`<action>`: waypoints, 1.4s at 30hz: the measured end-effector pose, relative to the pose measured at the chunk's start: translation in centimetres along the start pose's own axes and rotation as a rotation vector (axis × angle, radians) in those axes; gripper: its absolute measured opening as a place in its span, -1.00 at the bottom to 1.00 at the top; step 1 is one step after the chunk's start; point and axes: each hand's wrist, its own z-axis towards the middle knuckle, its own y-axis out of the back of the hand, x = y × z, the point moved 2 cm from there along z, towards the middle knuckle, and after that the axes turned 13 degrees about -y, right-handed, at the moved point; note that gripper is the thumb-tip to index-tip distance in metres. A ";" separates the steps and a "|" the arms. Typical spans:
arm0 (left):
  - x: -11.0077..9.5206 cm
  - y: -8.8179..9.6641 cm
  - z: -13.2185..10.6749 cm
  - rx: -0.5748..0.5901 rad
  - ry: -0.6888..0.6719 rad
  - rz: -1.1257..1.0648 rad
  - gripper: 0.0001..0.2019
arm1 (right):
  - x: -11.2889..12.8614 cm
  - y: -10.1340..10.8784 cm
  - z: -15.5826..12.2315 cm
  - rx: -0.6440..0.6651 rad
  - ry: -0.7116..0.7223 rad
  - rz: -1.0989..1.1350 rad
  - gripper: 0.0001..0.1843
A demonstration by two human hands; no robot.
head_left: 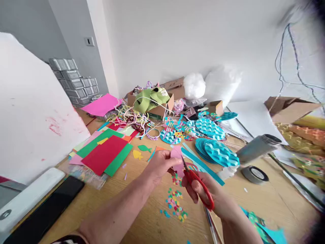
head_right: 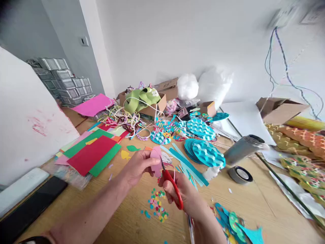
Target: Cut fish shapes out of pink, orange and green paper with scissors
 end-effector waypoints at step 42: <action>-0.2 0.0 -0.2 -0.003 -0.011 0.011 -0.79 | 0.1 0.2 -0.1 0.021 0.047 -0.071 -0.31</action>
